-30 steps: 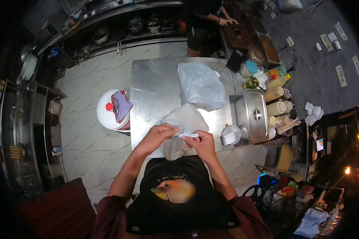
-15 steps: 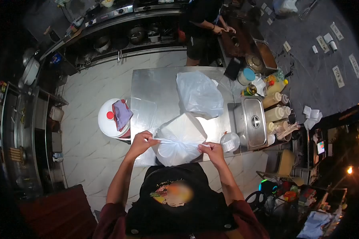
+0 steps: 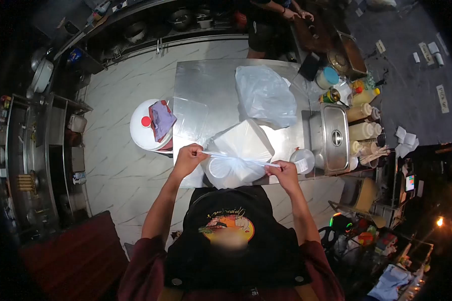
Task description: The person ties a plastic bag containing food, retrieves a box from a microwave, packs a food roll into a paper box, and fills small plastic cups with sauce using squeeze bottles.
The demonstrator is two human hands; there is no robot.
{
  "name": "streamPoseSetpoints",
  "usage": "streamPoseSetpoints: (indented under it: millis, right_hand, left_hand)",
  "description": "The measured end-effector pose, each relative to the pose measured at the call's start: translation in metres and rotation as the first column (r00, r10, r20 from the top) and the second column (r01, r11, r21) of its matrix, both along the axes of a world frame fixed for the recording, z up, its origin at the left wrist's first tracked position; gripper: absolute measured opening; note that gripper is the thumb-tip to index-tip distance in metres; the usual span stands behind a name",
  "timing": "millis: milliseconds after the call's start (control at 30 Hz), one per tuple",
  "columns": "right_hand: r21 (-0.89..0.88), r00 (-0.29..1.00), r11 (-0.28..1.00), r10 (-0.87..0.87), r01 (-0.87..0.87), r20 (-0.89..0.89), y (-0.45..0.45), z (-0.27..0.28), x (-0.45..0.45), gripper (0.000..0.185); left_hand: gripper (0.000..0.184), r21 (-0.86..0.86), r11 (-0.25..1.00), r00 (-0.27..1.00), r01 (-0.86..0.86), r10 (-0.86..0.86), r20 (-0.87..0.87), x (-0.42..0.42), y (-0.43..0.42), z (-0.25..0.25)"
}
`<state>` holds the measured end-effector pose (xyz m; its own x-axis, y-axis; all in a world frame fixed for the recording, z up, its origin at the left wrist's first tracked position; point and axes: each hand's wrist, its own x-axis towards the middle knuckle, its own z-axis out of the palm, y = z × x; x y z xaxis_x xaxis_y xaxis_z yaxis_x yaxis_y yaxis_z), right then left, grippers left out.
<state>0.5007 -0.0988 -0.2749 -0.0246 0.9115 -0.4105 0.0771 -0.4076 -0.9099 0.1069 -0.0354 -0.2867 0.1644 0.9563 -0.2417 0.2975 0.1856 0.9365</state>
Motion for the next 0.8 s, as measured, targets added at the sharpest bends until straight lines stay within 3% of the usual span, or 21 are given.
streamPoseSetpoints:
  millis: [33, 67, 133, 167, 233, 267, 367, 433, 467, 500, 567, 633, 667, 767, 800]
  right_hand:
    - [-0.005, 0.999, 1.000, -0.028, 0.028, -0.038, -0.004, 0.002, 0.000, 0.014]
    - [0.009, 0.999, 0.999, -0.048, 0.048, -0.022, -0.009, 0.002, 0.000, 0.012]
    - [0.051, 0.997, 0.996, -0.075, 0.074, 0.009, -0.009, 0.003, -0.008, 0.008]
    - [0.168, 0.985, 0.985, -0.068, 0.041, 0.158, -0.012, 0.009, -0.014, 0.007]
    - [0.377, 0.895, 0.923, -0.105, -0.074, 0.434, -0.022, 0.031, -0.029, 0.011]
    - [0.407, 0.905, 0.906, -0.073, -0.116, 0.420, -0.032, 0.036, -0.036, 0.020]
    - [0.457, 0.891, 0.832, 0.090, -0.313, 0.446, -0.049, 0.060, -0.059, 0.014]
    - [0.166, 0.920, 0.923, 0.302, -0.348, 0.248, -0.045, 0.077, -0.066, 0.012]
    - [0.019, 0.919, 0.926, 0.373, -0.378, 0.124, -0.041, 0.084, -0.069, 0.011]
    - [0.204, 0.871, 0.858, 0.416, -0.472, 0.262, -0.034, 0.090, -0.072, 0.009]
    - [0.475, 0.743, 0.586, 0.392, -0.656, 0.542, -0.015, 0.100, -0.074, 0.008]
    - [0.500, 0.809, 0.643, 0.382, -0.580, 0.447, -0.002, 0.111, -0.079, 0.011]
    - [0.508, 0.839, 0.672, 0.374, -0.539, 0.396, 0.004, 0.113, -0.080, 0.013]
    - [0.180, 0.964, 0.948, 0.252, -0.263, 0.078, 0.029, 0.115, -0.069, 0.020]
    - [0.134, 0.960, 0.957, 0.239, -0.258, 0.143, 0.039, 0.114, -0.065, 0.022]
  left_hand:
    - [0.027, -0.085, 0.996, 0.999, -0.017, 0.020, 0.035, 0.003, -0.002, -0.001]
    - [0.027, 0.036, 0.998, 0.993, 0.048, -0.044, -0.108, 0.002, -0.002, -0.005]
    - [0.031, 0.009, 1.000, 0.990, -0.028, 0.029, -0.136, 0.016, -0.002, 0.025]
    - [0.033, -0.003, 0.998, 0.986, -0.067, 0.066, -0.155, 0.022, -0.002, 0.037]
    - [0.031, -0.099, 0.988, 0.989, -0.122, 0.129, 0.073, 0.032, -0.002, 0.040]
    - [0.029, -0.135, 0.981, 0.971, -0.142, 0.165, 0.173, 0.043, -0.002, 0.052]
    - [0.018, -0.258, 0.962, 0.898, -0.089, 0.189, 0.398, 0.067, 0.000, 0.053]
    - [0.035, -0.392, 0.919, 0.863, -0.047, 0.235, 0.447, 0.086, 0.008, 0.077]
    - [0.048, -0.358, 0.933, 0.863, -0.037, 0.210, 0.460, 0.094, 0.010, 0.076]
    - [0.062, -0.322, 0.946, 0.862, -0.025, 0.184, 0.473, 0.100, 0.012, 0.075]
    - [0.083, -0.221, 0.974, 0.863, 0.045, 0.074, 0.500, 0.107, 0.010, 0.069]
    - [0.098, -0.084, 0.983, 0.854, 0.162, -0.096, 0.511, 0.107, 0.000, 0.060]
    - [0.118, -0.219, 0.947, 0.845, 0.233, -0.086, 0.528, 0.102, -0.004, 0.055]
    - [0.133, -0.095, 0.946, 0.941, 0.310, -0.292, 0.169, 0.099, -0.009, 0.090]
    - [0.136, -0.072, 0.945, 0.944, 0.320, -0.311, 0.112, 0.100, -0.008, 0.090]
